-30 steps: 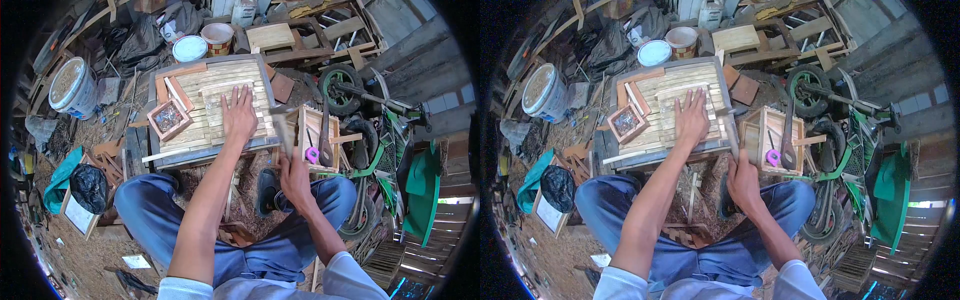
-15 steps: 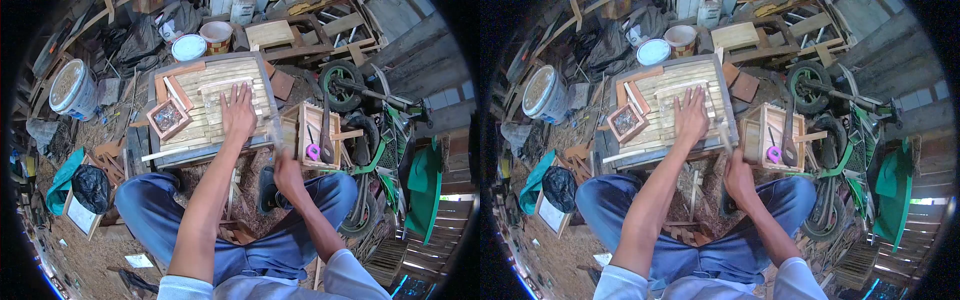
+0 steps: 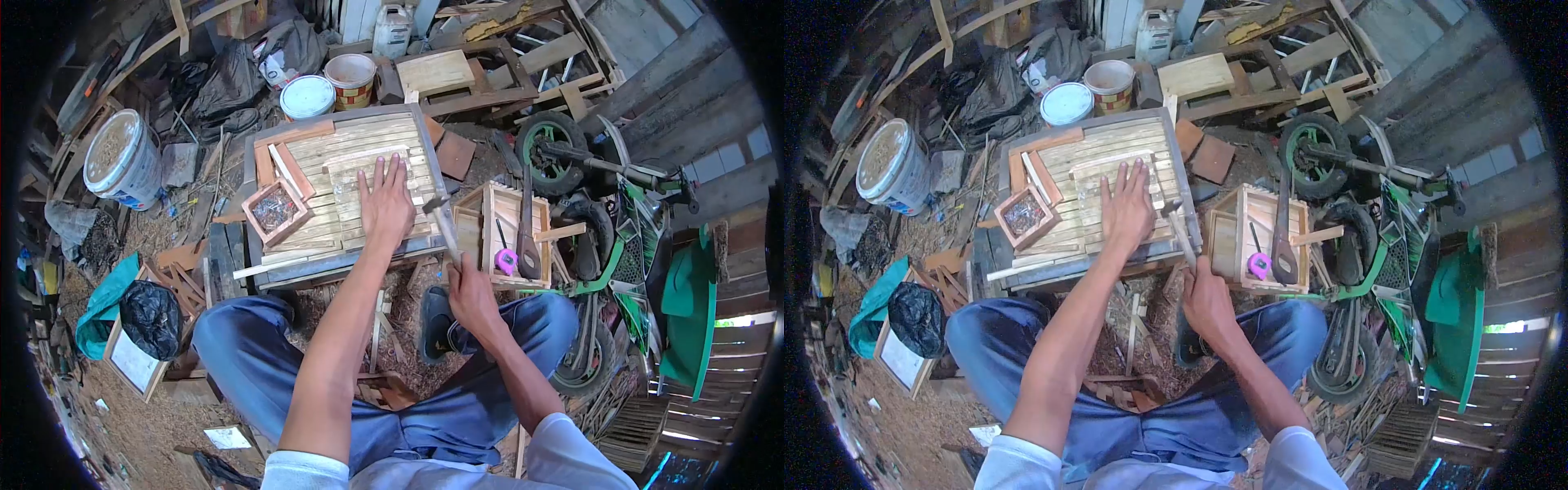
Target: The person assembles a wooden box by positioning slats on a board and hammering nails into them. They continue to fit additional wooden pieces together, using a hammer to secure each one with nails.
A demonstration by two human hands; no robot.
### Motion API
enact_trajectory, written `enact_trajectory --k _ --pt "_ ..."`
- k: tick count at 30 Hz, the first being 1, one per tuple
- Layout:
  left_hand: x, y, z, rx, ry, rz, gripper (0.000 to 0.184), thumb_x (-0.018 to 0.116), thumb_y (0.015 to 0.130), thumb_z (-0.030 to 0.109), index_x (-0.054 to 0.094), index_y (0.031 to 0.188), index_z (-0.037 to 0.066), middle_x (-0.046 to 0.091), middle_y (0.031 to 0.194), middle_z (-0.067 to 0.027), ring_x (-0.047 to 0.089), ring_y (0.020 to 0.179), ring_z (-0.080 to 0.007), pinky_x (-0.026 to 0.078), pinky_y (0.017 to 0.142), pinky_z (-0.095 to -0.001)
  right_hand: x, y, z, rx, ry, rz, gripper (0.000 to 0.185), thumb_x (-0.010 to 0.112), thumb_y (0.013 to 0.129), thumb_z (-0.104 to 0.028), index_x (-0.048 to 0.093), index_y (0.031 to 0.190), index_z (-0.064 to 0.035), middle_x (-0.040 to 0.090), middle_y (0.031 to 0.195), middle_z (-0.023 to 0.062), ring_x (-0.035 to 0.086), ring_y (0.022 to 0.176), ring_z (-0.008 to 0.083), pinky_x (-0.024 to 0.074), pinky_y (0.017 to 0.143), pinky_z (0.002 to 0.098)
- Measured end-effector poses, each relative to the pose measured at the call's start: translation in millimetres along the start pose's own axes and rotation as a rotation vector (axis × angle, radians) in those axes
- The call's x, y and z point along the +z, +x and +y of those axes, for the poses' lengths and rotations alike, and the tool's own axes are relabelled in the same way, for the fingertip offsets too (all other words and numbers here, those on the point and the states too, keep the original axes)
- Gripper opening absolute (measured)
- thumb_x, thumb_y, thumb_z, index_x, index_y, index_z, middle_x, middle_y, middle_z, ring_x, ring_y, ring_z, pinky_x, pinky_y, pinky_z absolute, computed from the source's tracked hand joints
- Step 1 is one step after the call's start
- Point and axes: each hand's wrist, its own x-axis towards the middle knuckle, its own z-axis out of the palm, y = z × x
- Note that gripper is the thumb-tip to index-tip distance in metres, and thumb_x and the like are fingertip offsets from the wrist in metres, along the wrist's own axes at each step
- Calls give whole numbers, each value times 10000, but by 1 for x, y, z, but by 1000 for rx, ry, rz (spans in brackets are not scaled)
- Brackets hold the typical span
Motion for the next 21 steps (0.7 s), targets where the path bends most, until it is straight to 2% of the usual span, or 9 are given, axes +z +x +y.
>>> enact_trajectory --k 3,6,7,10,13,16,17,21 --pt "2 1 -2 -2 9 10 480 370 965 188 437 1426 73 358 1538 -48 261 1448 -267 119 1184 -548 -15 -5 -33 37 217 152 151 486 938 -90 388 1004 6 551 684 362 537 720 572 389 629 639" --pt "-1 1 0 -8 -7 -9 480 376 962 184 438 1424 74 357 1539 -47 259 1449 -267 121 1184 -549 12 -5 2 63 32 -1 162 493 941 -98 388 1012 3 561 700 360 543 727 568 395 617 633" --pt "-1 0 -1 -9 -11 -19 480 378 961 183 437 1424 73 357 1538 -46 255 1450 -267 121 1184 -548 18 -3 8 11 -16 4 161 494 943 -98 385 1005 3 561 706 362 546 727 565 402 609 625" --pt "-3 4 -2 -9 -4 -15 479 379 960 181 436 1423 72 352 1542 -42 242 1455 -266 118 1185 -547 -3 0 -1 21 -35 -51 156 491 940 -96 382 995 0 555 708 370 547 729 565 408 618 628" --pt "0 6 -1 -5 6 -13 482 377 961 180 430 1428 72 337 1550 -35 233 1458 -263 111 1187 -545 -18 -2 -33 97 189 95 155 487 940 -102 383 987 2 555 713 376 549 740 567 406 648 641" --pt "-1 -2 -1 -12 10 -33 491 372 961 176 416 1439 76 318 1559 -29 229 1460 -259 104 1189 -543 10 -4 -4 53 106 101 160 490 942 -111 388 986 5 560 717 371 553 748 566 406 664 643" --pt "-4 2 1 -11 6 -28 495 370 961 175 410 1444 77 312 1563 -28 228 1461 -258 102 1189 -542 20 -4 14 57 -16 -19 164 486 948 -117 382 985 4 563 713 367 557 736 560 409 659 639" --pt "-8 2 1 -18 30 -61 502 356 970 185 388 1463 98 304 1566 -13 219 1464 -245 96 1197 -529 2 -1 -1 1 -7 14 181 502 946 -118 368 986 -3 565 693 350 556 703 552 404 632 637"
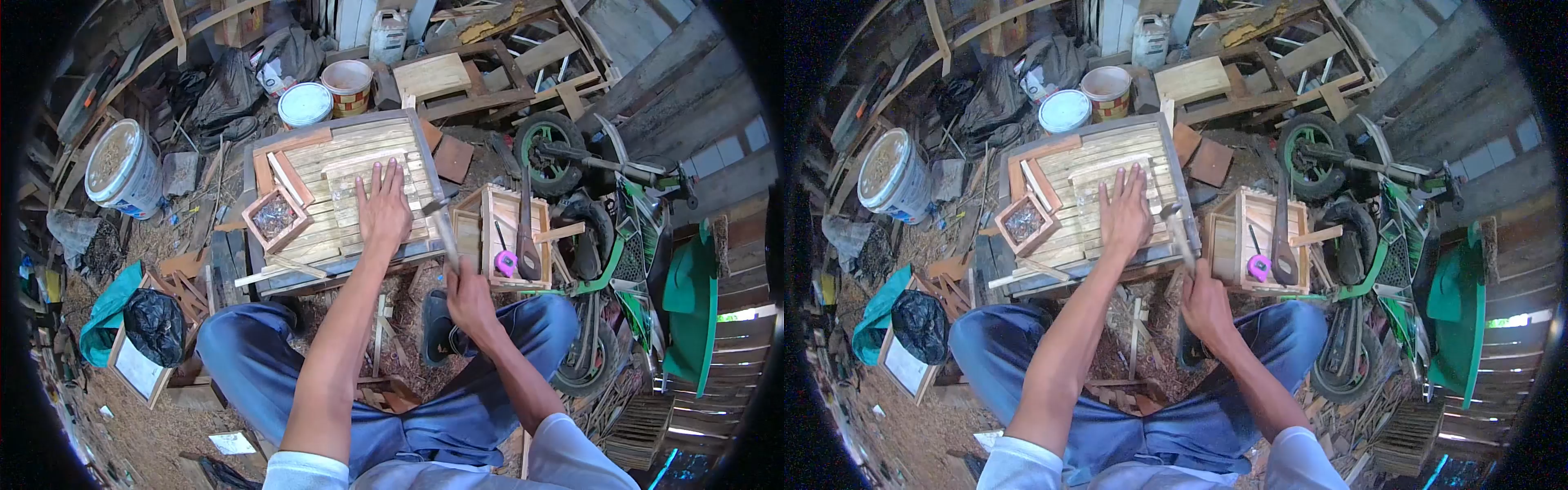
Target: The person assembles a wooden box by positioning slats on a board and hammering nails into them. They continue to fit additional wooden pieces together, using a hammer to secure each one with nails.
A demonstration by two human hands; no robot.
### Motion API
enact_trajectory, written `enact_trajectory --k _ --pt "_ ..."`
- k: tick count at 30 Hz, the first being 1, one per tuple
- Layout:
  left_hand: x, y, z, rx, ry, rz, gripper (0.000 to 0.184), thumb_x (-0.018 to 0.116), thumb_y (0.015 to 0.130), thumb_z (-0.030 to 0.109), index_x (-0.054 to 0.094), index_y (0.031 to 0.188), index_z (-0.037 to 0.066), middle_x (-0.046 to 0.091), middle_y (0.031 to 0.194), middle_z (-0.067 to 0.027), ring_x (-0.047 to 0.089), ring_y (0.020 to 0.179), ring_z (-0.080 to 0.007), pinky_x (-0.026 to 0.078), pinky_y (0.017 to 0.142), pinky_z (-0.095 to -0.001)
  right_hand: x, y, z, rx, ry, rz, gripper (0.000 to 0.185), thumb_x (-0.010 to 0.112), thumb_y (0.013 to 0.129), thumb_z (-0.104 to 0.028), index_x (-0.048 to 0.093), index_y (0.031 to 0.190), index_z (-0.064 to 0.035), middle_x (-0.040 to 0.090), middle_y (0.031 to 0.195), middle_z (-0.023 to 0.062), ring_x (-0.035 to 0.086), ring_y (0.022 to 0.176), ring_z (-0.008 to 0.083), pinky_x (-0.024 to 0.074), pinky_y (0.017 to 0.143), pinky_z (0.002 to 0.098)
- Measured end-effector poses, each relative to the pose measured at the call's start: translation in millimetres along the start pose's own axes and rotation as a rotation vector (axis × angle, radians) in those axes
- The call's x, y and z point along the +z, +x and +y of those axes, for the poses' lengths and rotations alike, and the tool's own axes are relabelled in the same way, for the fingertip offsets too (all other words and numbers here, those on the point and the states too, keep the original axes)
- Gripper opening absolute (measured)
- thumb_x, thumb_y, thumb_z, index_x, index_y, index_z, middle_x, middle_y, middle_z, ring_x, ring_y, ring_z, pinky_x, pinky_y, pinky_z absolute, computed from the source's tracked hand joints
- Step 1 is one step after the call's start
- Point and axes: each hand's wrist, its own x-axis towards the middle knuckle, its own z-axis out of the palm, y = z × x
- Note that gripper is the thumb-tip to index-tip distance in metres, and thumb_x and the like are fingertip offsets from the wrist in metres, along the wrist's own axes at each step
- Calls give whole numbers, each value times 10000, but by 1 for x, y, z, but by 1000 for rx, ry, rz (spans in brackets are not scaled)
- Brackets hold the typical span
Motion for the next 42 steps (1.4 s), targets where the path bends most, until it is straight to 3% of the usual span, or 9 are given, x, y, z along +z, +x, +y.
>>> enact_trajectory --k 4,7,21,25,29,31,33,38,42 --pt "5 -1 -2 3 11 19 498 351 976 194 390 1463 100 299 1569 -9 218 1465 -237 98 1197 -525 -13 1 -27 42 172 162 186 510 946 -117 368 992 -6 559 671 336 551 694 554 379 611 648" --pt "1 0 0 8 6 18 493 350 976 195 399 1457 98 301 1568 -13 222 1464 -237 101 1196 -524 18 -1 20 38 -11 -22 176 503 941 -102 365 991 -4 557 687 346 545 708 561 364 619 650" --pt "9 3 -3 8 -33 37 485 371 971 187 419 1442 80 314 1562 -21 237 1458 -249 106 1193 -529 17 4 28 60 55 -29 201 506 958 -179 402 1004 -13 568 759 363 542 774 569 398 662 625" --pt "9 11 -18 10 -288 -41 486 408 930 141 459 1411 93 365 1538 -31 222 1466 -265 75 1187 -546 18 19 19 83 232 150 270 536 967 -224 557 1080 20 632 873 304 618 885 476 479 760 494" --pt "-15 8 -63 -130 -791 3 422 506 856 31 545 1276 22 533 1351 -210 454 1305 -364 352 1085 -441 20 32 18 75 253 228 292 572 949 -187 532 1103 59 649 932 275 625 924 456 480 811 474" --pt "-39 -12 -80 -184 -620 151 350 538 828 9 586 1174 -26 604 1163 -279 582 1090 -410 467 940 -425 20 34 17 81 310 188 278 603 918 -140 518 1099 53 656 967 242 630 944 431 476 822 475" --pt "-53 -36 -89 -220 -295 197 302 565 823 49 597 1100 -67 622 1061 -289 610 990 -408 485 870 -440 39 42 33 -4 379 220 269 616 902 -118 515 1105 26 657 982 231 629 953 425 477 819 474" --pt "-81 -68 -81 -424 -596 -263 292 679 823 168 662 977 -80 695 908 -233 685 828 -294 524 736 -384 56 51 32 -34 377 184 272 609 854 -53 499 1099 -3 600 1011 245 592 977 440 463 846 481" --pt "-51 -77 -80 -373 -554 100 345 741 828 259 689 929 -67 707 762 -159 683 696 -211 525 654 -340 54 55 26 -61 387 220 302 620 877 -89 504 1147 -21 649 1011 186 617 1035 386 466 865 460"
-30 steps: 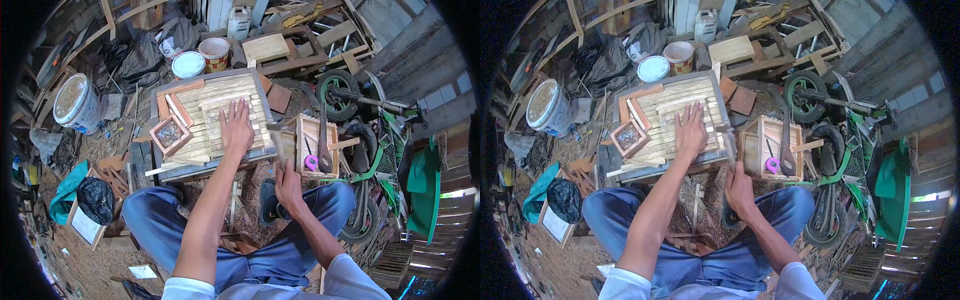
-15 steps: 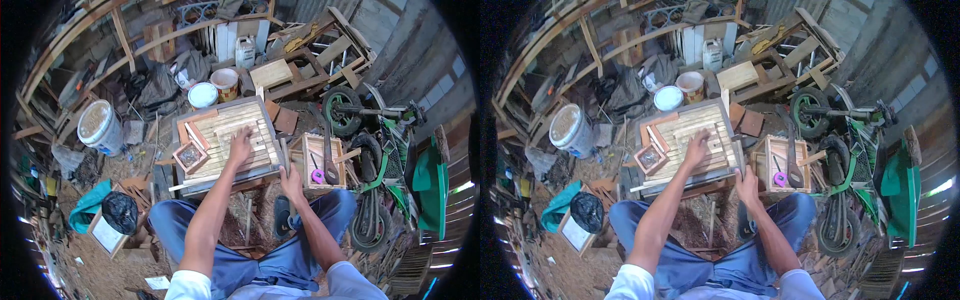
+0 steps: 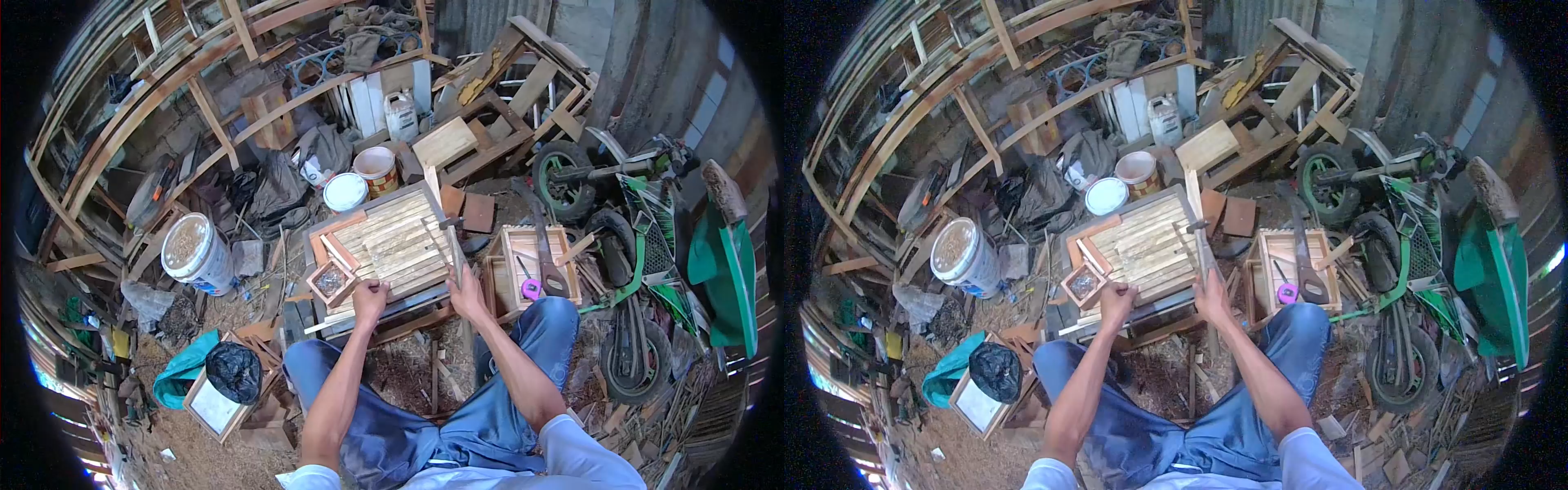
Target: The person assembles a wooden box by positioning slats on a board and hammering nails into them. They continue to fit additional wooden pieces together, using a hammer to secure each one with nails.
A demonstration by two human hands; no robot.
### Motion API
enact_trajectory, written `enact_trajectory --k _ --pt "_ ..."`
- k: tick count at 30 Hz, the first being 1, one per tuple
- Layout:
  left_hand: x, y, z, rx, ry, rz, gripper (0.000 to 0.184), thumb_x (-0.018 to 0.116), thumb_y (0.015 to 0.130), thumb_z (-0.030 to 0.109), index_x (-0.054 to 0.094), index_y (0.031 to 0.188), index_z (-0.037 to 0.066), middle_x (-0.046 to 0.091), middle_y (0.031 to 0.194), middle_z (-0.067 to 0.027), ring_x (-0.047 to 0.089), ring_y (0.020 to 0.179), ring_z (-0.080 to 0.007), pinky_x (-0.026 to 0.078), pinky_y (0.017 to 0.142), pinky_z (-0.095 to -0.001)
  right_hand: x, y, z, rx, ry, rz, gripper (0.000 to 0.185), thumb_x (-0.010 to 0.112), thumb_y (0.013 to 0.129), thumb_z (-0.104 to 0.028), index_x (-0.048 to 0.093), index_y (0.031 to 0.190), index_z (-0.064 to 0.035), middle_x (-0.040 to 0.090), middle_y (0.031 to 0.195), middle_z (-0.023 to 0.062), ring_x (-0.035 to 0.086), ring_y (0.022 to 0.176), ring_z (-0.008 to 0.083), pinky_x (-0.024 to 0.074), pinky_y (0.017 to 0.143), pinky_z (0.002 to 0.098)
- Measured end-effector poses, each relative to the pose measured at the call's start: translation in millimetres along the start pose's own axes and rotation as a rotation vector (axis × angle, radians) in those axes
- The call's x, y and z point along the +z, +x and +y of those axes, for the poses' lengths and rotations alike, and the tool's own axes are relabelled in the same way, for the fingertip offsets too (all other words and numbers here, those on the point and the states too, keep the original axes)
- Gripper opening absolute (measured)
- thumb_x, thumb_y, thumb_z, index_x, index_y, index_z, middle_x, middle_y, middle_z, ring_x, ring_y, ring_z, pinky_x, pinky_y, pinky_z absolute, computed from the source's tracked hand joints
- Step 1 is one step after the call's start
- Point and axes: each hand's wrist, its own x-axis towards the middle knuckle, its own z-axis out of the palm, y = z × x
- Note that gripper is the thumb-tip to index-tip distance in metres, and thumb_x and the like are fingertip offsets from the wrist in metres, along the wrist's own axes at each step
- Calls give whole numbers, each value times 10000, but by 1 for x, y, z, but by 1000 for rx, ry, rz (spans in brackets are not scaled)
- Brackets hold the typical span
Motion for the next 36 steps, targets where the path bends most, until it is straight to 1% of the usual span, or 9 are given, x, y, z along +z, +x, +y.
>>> enact_trajectory --k 11,12,15,16,19,20,25,31,36 --pt "39 -12 -7 88 -53 -146 289 768 816 207 642 821 -54 680 690 -109 648 624 -162 503 583 -301 -40 -8 18 93 76 89 324 633 861 -91 485 1142 -27 649 988 156 637 965 342 481 872 422" --pt "20 -21 29 -8 69 -218 271 733 810 212 639 876 -33 669 798 -176 656 760 -281 519 713 -389 -42 -12 18 68 -30 119 212 613 894 -148 505 1045 -47 669 1025 241 623 961 447 481 811 503" --pt "21 -20 56 354 345 91 263 678 833 180 613 980 -28 616 960 -222 595 907 -363 479 799 -452 -42 -11 23 210 24 56 232 599 917 -190 513 1062 -31 680 977 242 632 919 459 487 786 510" --pt "24 -11 65 422 294 77 286 637 844 150 578 1064 -24 544 1055 -242 525 967 -410 425 840 -500 -45 -17 14 44 -18 164 294 563 949 -250 506 1107 -10 678 927 257 634 900 468 486 768 521" --pt "50 15 97 497 261 -29 351 580 899 203 559 1159 -32 537 1183 -261 522 1089 -417 402 955 -502 -70 -27 -23 259 9 -33 305 537 978 -283 485 1093 -5 656 919 229 670 820 377 501 720 472" --pt "69 22 98 519 302 16 386 550 916 231 541 1202 -28 516 1241 -256 489 1154 -412 360 1004 -515 -65 -35 -17 115 -40 71 325 504 989 -311 474 1067 3 638 850 274 644 831 453 482 725 512" --pt "144 38 73 453 454 20 519 409 978 337 451 1371 1 393 1480 -181 291 1409 -361 135 1165 -569 -81 -59 -19 221 -234 -137 320 489 984 -274 458 1090 26 593 879 342 565 895 544 440 759 568" --pt "144 39 68 428 524 -4 509 340 1003 301 414 1419 18 319 1542 -157 247 1441 -337 146 1156 -583 -94 -58 -64 67 -223 55 266 506 967 -200 459 1130 4 595 851 361 570 842 563 450 731 596" --pt "141 37 74 416 587 -26 511 325 1014 308 392 1437 30 339 1531 -145 257 1440 -324 178 1147 -587 -76 -64 -31 226 -486 -259 252 452 983 -222 409 1121 -15 606 744 330 592 746 540 439 684 637"
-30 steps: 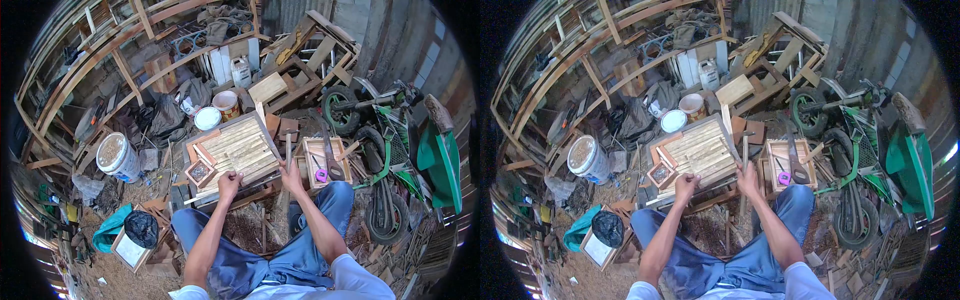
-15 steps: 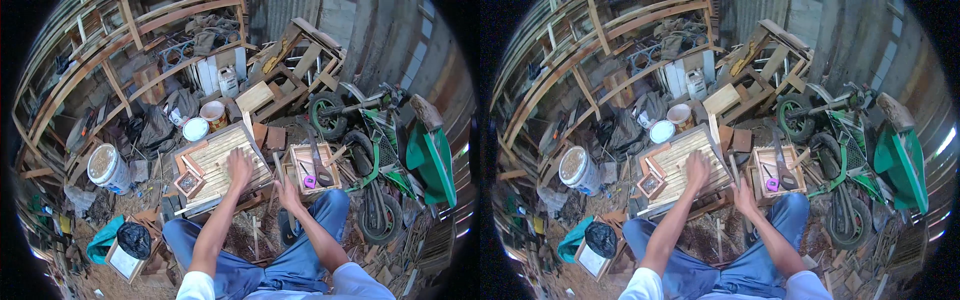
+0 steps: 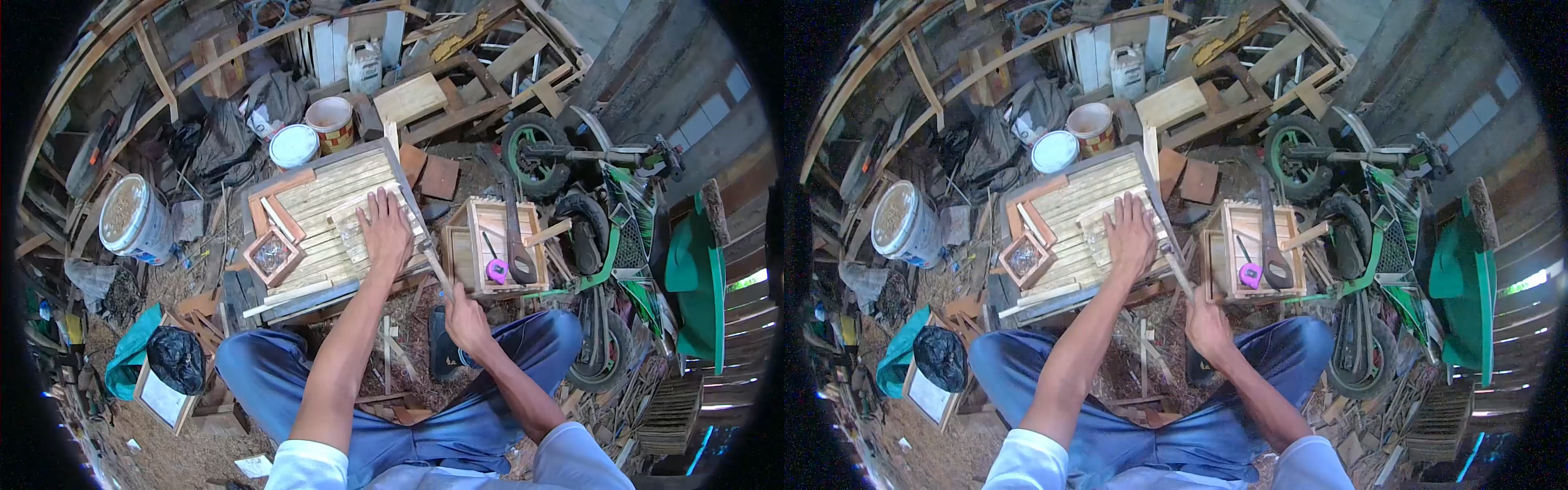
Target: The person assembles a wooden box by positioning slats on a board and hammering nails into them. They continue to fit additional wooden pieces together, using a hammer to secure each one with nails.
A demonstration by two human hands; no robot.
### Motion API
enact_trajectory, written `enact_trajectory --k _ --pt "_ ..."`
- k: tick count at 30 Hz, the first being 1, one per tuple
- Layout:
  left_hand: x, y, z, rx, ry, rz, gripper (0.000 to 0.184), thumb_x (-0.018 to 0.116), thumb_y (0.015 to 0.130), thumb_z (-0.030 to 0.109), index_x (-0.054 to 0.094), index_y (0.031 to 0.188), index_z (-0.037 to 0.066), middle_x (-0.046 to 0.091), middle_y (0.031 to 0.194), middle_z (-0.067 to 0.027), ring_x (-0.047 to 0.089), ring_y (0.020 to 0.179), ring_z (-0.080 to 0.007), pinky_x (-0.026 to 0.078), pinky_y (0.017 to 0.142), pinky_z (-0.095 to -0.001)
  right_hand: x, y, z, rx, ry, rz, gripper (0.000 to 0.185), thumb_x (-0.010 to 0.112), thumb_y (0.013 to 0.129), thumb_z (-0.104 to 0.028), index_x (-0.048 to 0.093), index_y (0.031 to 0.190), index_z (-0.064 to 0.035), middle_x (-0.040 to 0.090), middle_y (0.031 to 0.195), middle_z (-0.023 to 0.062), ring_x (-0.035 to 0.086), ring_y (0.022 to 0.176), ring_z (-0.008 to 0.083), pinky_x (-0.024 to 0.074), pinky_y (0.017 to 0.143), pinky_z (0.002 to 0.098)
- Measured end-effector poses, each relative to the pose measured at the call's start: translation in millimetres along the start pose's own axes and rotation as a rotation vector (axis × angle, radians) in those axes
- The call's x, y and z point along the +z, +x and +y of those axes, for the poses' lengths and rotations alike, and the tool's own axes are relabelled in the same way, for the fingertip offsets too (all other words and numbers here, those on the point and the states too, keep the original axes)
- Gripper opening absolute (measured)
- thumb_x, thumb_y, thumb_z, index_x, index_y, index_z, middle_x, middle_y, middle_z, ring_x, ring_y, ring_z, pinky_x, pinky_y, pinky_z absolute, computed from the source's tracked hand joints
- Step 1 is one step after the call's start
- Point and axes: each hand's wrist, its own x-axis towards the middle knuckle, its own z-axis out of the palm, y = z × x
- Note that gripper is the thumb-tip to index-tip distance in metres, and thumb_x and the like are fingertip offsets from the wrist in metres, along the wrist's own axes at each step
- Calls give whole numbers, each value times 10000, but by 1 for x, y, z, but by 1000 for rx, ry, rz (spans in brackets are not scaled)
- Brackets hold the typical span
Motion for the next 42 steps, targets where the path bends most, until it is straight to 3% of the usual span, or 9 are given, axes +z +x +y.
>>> enact_trajectory --k 7,10,14,17,22,25,26,30,42 --pt "-4 -1 1 -2 -3 31 469 361 996 260 435 1394 22 378 1501 -153 289 1421 -336 221 1131 -587 -14 -1 -11 -133 166 277 211 496 972 -173 411 1073 -8 575 709 345 566 717 548 429 590 589" --pt "-6 1 3 -2 -20 57 459 372 990 244 443 1383 16 395 1488 -153 303 1412 -335 233 1128 -581 -14 6 5 -23 87 49 197 508 959 -122 409 1087 -8 577 722 347 568 734 548 419 594 587" --pt "-2 -1 1 18 7 86 451 373 989 234 448 1378 19 396 1486 -148 309 1409 -334 238 1125 -581 -31 -2 -26 -80 316 201 188 476 966 -122 384 1071 4 576 732 358 565 759 552 413 625 618" --pt "-5 -3 2 20 4 85 448 376 985 226 450 1377 24 394 1487 -145 311 1408 -333 241 1124 -580 -2 6 9 -102 58 108 156 489 968 -109 427 1036 18 549 621 287 553 645 531 378 566 582" --pt "0 1 0 11 13 81 449 377 981 219 448 1380 26 390 1492 -140 310 1410 -328 240 1129 -572 -29 3 -16 -70 265 189 150 497 954 -106 427 1027 5 531 637 308 538 681 547 365 581 578" --pt "-2 -2 0 19 -20 77 466 375 977 224 438 1387 12 372 1501 -152 283 1420 -336 205 1135 -582 -10 6 -3 -25 166 63 194 483 967 -158 387 1036 -4 551 716 375 532 741 579 382 635 639" --pt "-3 -3 2 14 -28 66 464 373 977 221 438 1386 12 371 1502 -152 282 1421 -335 203 1137 -579 1 8 12 -153 43 112 198 488 966 -158 386 1034 -2 550 705 372 531 734 580 382 636 640" --pt "-1 0 0 -3 -17 48 459 351 985 219 434 1391 22 374 1507 -138 280 1429 -320 208 1145 -568 -27 7 -12 -64 144 92 155 508 952 -106 421 1006 10 549 687 316 558 729 526 382 618 577" --pt "-5 0 -2 -6 -3 25 465 325 995 220 419 1406 23 344 1533 -126 259 1443 -313 204 1156 -551 -21 4 -17 -53 191 126 193 499 952 -132 417 1047 14 559 749 344 538 722 553 390 633 610"
